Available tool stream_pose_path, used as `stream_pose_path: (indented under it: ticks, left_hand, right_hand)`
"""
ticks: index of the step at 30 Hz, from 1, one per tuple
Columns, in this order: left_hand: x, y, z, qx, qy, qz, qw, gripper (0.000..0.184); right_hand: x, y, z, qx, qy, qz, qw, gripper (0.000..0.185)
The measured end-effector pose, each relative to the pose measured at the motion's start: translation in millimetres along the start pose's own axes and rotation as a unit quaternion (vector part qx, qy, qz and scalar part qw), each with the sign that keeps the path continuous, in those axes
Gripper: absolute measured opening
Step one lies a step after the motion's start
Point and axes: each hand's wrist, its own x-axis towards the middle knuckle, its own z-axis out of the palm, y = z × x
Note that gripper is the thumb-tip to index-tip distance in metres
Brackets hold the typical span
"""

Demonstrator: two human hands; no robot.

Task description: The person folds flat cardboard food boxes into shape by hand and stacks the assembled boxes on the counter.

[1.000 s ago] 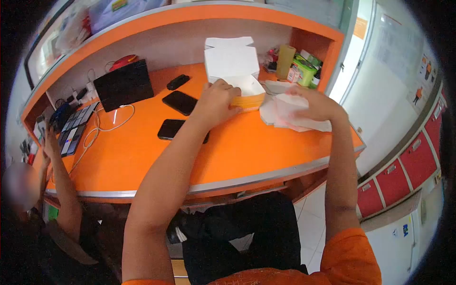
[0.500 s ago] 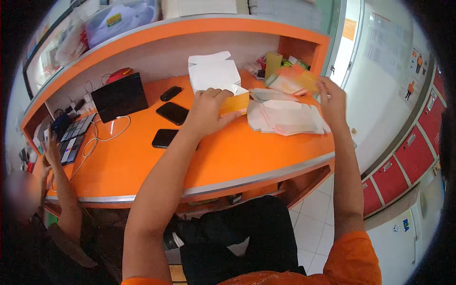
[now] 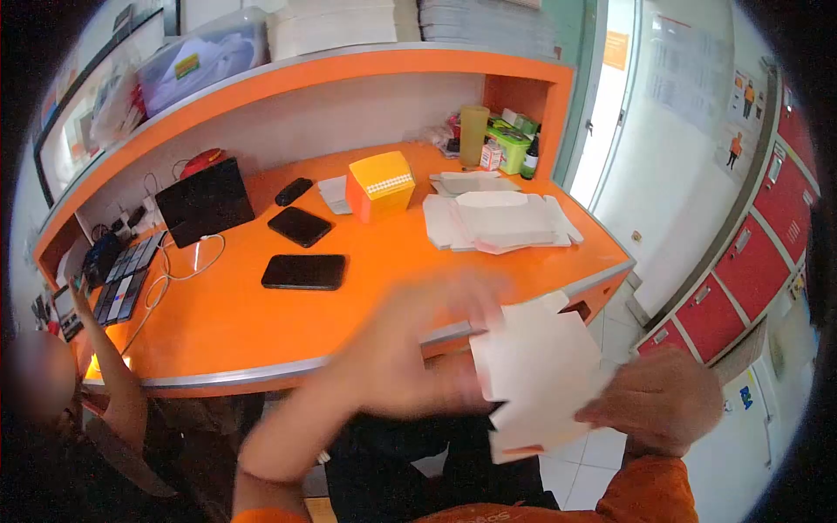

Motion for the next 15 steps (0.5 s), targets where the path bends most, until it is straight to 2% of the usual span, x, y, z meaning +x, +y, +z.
stream_pose_path:
  ticks: [2,3,6,7,8,9,11,13,14,15]
  left_hand:
    - [-32,49,36,-0.071,-0.075,-0.119,0.987,0.053]
    - [-49,59,50,-0.086,-0.078,-0.161,0.98,0.048]
    - [-103,58,69,-0.162,0.01,-0.197,0.967,0.02]
    - [-116,64,69,-0.173,0.032,-0.204,0.963,0.014]
    - [-126,82,71,-0.251,0.074,-0.269,0.927,0.017]
    - [-149,87,70,-0.203,0.094,-0.305,0.926,0.013]
    - [-156,91,65,-0.249,0.152,-0.188,0.938,0.019]
    - [-187,88,82,-0.206,0.311,-0.19,0.908,0.021]
    - [-192,95,83,-0.173,0.346,-0.21,0.898,0.021]
    - [-191,98,85,-0.196,0.39,-0.192,0.879,0.021]
  right_hand:
    - [12,9,11,0.042,-0.086,-0.036,0.995,0.021]
    - [20,15,20,0.064,-0.114,-0.064,0.989,0.022]
    - [31,18,42,0.098,-0.117,-0.188,0.97,0.023]
    - [39,8,48,0.089,-0.055,-0.173,0.979,0.022]
    - [48,-7,57,0.081,0.008,-0.157,0.984,0.02]
    - [51,-18,64,0.073,0.073,-0.137,0.985,0.019]
    - [44,-25,94,0.198,0.063,-0.162,0.965,0.025]
    - [35,-41,137,0.363,0.063,-0.177,0.913,0.033]
    - [37,-52,150,0.398,0.074,-0.179,0.896,0.033]
    - [39,-62,162,0.434,0.085,-0.181,0.878,0.034]
